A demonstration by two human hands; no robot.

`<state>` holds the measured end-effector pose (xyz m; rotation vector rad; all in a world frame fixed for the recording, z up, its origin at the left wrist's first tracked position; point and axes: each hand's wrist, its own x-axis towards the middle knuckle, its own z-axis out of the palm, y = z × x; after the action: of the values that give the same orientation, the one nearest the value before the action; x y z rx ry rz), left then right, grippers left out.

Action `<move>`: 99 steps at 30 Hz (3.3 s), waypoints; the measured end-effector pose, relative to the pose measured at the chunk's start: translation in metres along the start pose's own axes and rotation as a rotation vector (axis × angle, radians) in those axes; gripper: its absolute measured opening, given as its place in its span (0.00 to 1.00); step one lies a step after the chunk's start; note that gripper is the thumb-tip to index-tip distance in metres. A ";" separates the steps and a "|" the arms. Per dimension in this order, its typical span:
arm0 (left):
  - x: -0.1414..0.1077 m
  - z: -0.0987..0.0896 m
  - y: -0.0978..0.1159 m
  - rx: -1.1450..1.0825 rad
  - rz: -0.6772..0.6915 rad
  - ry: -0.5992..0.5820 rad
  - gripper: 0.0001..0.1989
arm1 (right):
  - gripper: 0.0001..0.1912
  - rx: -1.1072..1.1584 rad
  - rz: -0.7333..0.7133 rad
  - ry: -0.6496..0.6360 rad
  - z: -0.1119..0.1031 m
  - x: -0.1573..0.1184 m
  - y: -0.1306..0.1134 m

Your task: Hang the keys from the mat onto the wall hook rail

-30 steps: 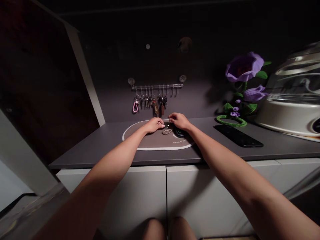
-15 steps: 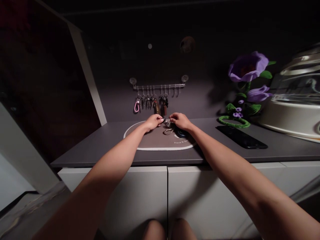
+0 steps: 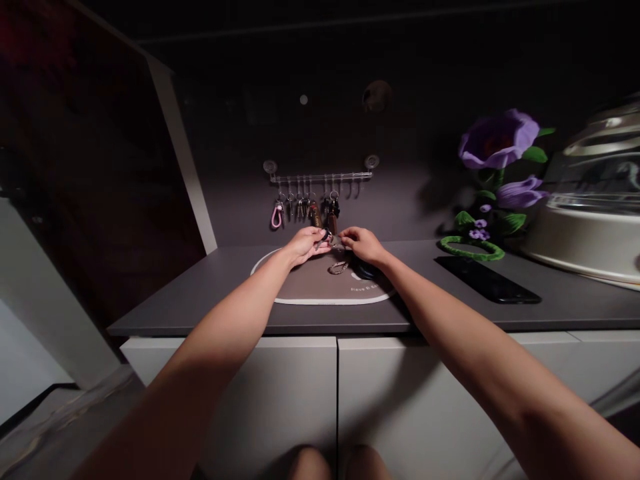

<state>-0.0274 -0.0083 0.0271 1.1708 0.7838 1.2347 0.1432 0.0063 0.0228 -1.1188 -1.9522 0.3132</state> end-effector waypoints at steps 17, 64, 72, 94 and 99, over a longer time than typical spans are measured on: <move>0.001 -0.002 0.013 -0.290 0.104 -0.001 0.06 | 0.08 0.197 -0.244 0.139 -0.003 -0.001 -0.009; -0.005 0.005 0.000 0.252 0.025 -0.079 0.09 | 0.16 0.794 -0.016 0.143 -0.001 0.008 -0.002; 0.000 0.007 -0.010 0.421 0.162 -0.033 0.12 | 0.17 0.857 0.033 0.152 -0.002 0.012 -0.001; 0.006 0.013 -0.014 0.374 0.323 0.142 0.06 | 0.09 1.018 0.271 0.155 -0.018 0.044 -0.020; 0.006 0.013 -0.015 0.388 0.343 0.159 0.06 | 0.06 1.020 0.339 0.250 -0.023 0.058 -0.026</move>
<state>-0.0092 -0.0045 0.0173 1.5846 1.0011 1.5142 0.1313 0.0342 0.0829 -0.7197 -1.0939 1.1346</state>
